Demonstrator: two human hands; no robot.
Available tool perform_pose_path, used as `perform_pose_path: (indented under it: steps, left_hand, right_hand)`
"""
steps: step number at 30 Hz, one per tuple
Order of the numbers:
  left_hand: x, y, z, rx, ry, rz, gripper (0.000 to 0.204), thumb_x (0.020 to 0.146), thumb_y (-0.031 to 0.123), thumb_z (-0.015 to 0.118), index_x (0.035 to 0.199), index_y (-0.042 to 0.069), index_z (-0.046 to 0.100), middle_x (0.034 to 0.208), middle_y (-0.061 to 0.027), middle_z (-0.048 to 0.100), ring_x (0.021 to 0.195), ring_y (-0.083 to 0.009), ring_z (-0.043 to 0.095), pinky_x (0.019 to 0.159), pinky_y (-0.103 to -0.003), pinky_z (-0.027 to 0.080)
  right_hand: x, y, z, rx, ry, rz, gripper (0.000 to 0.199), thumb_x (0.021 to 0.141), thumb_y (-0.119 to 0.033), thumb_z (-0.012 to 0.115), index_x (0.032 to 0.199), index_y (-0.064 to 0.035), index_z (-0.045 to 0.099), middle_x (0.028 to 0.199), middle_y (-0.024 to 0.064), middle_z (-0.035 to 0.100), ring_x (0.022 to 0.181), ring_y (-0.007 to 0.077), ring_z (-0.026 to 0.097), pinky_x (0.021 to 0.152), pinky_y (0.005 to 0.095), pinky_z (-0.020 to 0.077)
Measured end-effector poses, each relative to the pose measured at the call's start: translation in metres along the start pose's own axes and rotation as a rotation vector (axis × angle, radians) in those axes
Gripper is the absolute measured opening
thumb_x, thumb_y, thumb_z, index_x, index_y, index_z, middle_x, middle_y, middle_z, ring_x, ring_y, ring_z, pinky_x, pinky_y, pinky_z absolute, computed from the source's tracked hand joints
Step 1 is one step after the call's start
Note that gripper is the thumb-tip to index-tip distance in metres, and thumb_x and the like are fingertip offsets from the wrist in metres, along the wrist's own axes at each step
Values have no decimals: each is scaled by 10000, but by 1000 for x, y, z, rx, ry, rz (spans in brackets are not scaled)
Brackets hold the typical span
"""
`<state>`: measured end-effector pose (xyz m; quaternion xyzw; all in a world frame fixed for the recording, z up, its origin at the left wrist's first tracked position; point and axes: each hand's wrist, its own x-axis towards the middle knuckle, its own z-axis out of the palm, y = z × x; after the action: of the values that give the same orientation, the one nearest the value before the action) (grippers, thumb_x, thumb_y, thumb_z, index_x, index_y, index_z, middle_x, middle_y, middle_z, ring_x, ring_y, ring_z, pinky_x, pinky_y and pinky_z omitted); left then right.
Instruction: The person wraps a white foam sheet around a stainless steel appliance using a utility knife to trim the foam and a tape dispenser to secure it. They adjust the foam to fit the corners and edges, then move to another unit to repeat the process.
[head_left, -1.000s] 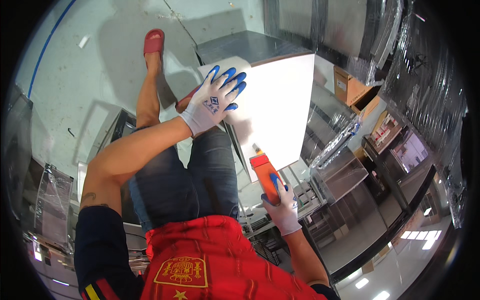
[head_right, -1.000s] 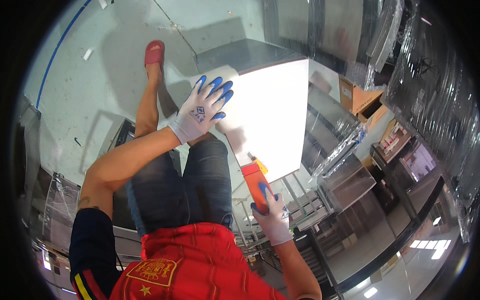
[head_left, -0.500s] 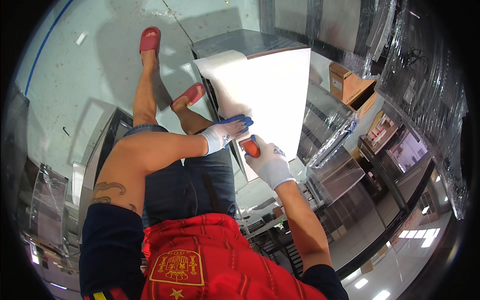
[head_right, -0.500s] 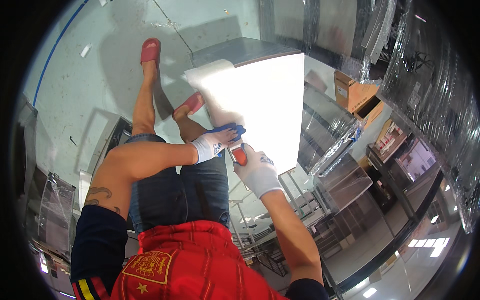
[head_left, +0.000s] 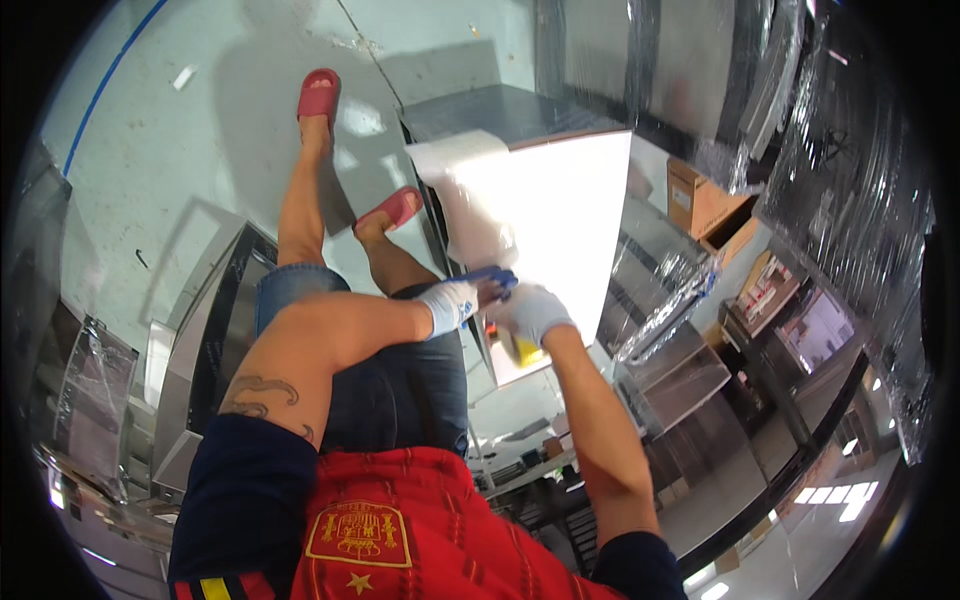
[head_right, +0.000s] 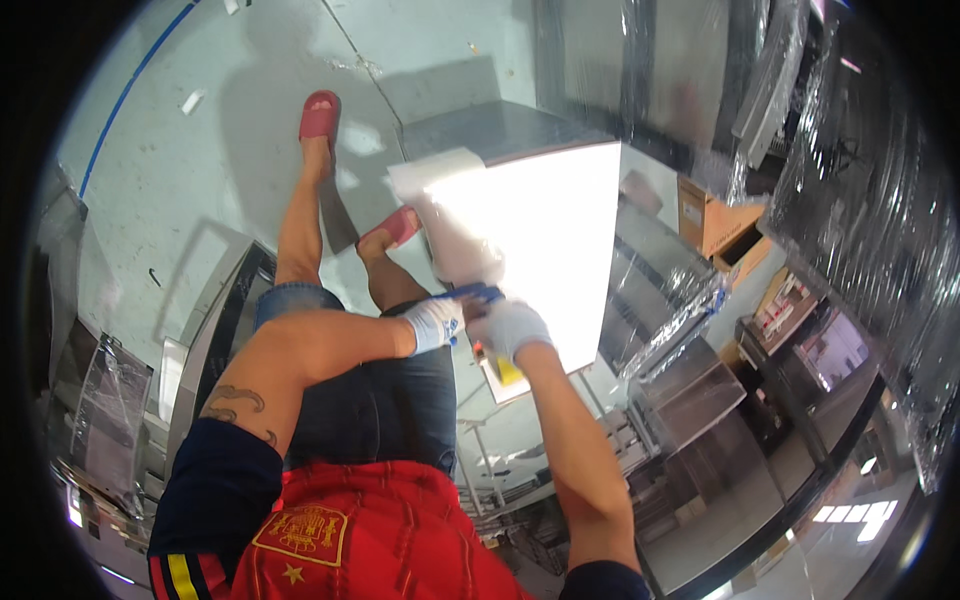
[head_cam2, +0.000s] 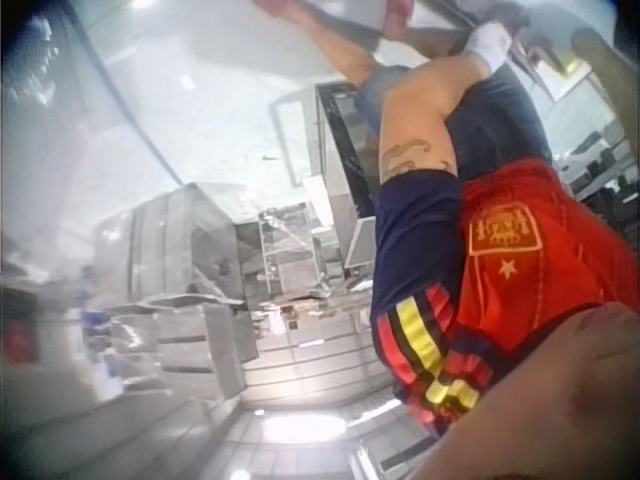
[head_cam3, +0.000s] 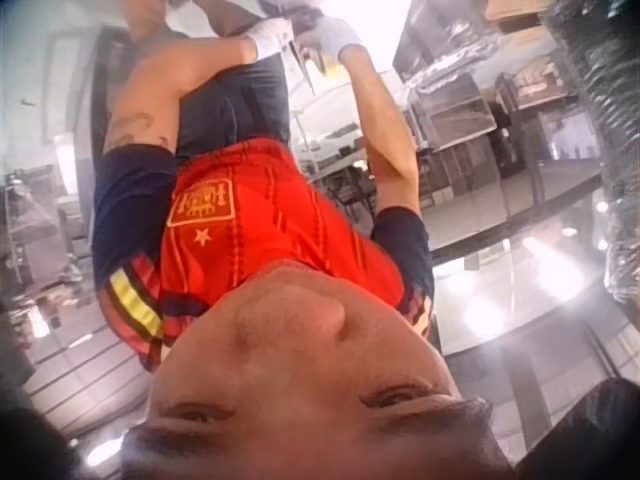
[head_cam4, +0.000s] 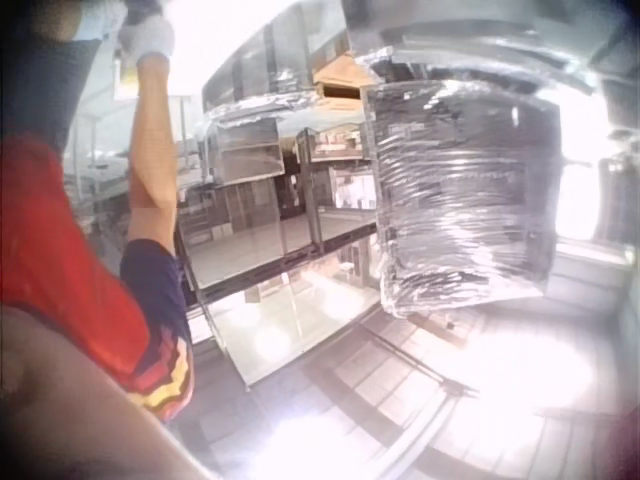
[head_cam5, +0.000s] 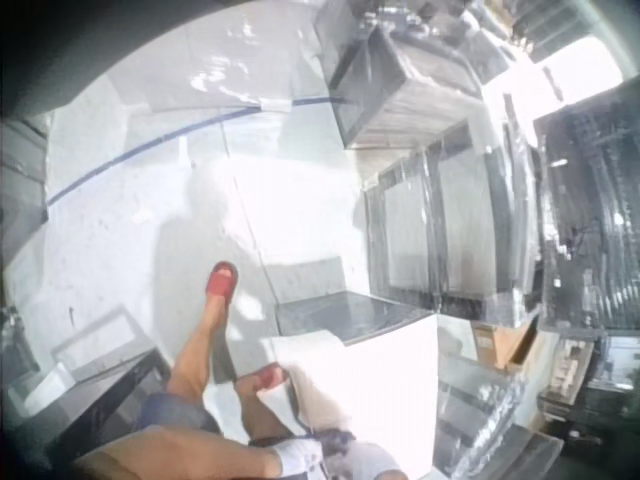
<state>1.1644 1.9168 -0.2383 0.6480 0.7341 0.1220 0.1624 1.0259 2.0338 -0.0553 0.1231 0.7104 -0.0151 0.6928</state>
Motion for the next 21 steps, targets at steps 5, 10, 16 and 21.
perform_pose_path:
  steps: [5, 10, 16, 21]
  left_hand:
    - [41, 23, 19, -250, -128, 137, 652, 1044, 231, 506, 1654, 39, 381, 1759, -159, 347, 1667, -331, 245, 1378, -495, 211]
    - [24, 24, -18, -70, -29, 111, 599, 1145, 316, 385, 1665, 20, 386, 1787, -149, 320, 1673, -337, 229, 1389, -564, 118]
    - [-51, -47, -110, -717, 143, -234, 591, 1043, 284, 557, 1581, 42, 526, 1619, -173, 533, 1599, -317, 396, 1383, -524, 180]
    - [-77, -188, -110, -781, 419, -739, 631, 1113, 373, 501, 1639, 27, 459, 1727, -198, 420, 1606, -351, 389, 1372, -529, 191]
  right_hand:
    - [-59, 22, 27, 402, 131, -34, 585, 865, -428, 751, 1330, -73, 751, 1165, 253, 783, 1114, 417, 755, 996, 435, 577]
    - [-114, 30, 14, 485, 272, -16, 630, 899, -308, 773, 1462, -41, 679, 1218, 244, 786, 1133, 313, 785, 1018, 370, 572]
    - [-149, 32, -11, 657, 413, -55, 639, 898, -123, 762, 1502, 33, 625, 1243, 189, 778, 1139, 185, 730, 1029, 346, 566]
    - [-155, 24, -22, 679, 456, -128, 683, 883, -98, 772, 1534, 16, 598, 1311, 226, 734, 1183, 266, 741, 1045, 369, 557]
